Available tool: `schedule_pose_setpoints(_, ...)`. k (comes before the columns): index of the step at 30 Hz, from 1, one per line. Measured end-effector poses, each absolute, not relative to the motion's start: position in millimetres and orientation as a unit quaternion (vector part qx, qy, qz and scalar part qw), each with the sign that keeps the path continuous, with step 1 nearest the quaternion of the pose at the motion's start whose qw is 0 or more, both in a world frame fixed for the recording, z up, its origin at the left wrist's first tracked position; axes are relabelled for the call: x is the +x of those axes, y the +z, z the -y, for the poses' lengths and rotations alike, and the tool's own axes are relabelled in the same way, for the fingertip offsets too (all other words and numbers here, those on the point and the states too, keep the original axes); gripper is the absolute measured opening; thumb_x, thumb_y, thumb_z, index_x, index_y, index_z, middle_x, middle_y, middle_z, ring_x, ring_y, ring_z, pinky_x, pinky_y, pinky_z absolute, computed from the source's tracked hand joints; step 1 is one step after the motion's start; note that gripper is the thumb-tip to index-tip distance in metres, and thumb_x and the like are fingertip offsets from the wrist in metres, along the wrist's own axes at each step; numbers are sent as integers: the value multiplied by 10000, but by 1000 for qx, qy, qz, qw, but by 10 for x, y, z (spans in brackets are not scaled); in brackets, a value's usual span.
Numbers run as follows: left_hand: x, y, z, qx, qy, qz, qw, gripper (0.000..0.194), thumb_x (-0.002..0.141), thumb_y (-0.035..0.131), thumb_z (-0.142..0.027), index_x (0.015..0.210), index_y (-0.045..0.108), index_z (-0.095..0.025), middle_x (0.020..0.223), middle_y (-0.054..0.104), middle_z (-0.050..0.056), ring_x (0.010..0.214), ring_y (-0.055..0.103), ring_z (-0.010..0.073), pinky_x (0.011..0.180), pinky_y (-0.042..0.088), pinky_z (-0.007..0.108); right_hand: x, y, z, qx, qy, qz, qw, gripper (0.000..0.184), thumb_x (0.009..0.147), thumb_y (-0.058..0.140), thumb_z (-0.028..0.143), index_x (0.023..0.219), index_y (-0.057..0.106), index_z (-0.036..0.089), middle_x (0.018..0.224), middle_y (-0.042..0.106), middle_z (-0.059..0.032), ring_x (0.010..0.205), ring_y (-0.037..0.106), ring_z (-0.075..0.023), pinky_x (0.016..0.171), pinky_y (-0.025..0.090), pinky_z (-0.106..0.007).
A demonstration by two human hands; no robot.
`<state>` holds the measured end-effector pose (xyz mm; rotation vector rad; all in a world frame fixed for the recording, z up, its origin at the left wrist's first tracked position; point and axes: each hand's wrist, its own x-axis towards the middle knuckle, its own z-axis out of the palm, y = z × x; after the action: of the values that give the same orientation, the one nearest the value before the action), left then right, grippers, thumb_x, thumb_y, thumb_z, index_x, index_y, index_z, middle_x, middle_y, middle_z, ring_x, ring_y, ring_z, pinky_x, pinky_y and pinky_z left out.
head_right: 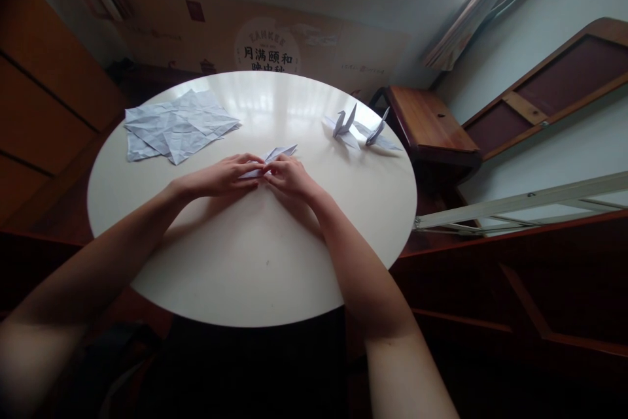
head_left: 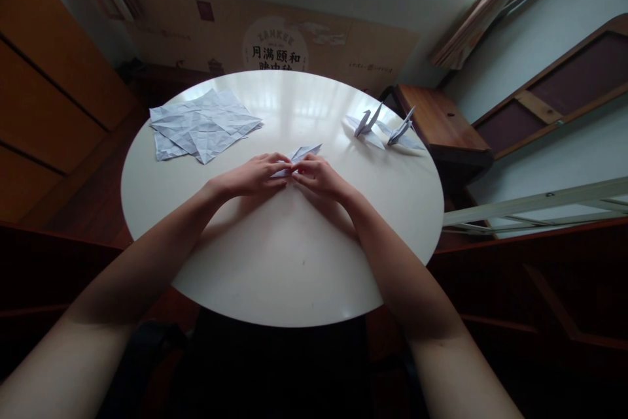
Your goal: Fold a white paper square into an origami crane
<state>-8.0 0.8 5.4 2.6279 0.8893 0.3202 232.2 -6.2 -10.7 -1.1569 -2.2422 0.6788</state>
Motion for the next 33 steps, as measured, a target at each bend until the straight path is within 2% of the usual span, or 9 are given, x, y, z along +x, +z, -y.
schedule_pose_setpoints(10,-93,27,-22,924,115,-315,182,472,1053,502,-495,1424,633,-234,1480,559,116,1359,534,304,1200,407,437,2333,-140,51,-423,258,826,271,188,930,686,285,1042,824,223,982,646,-63,905,619,-200,892,502,-356)
schedule_pose_setpoints(33,-72,68,0,924,107,-318,180,487,1038,523,-442,1443,619,-190,1504,550,137,1364,543,304,1208,398,434,2344,-118,72,-417,255,827,277,209,922,688,296,1067,818,219,974,642,-65,916,625,-215,895,513,-380)
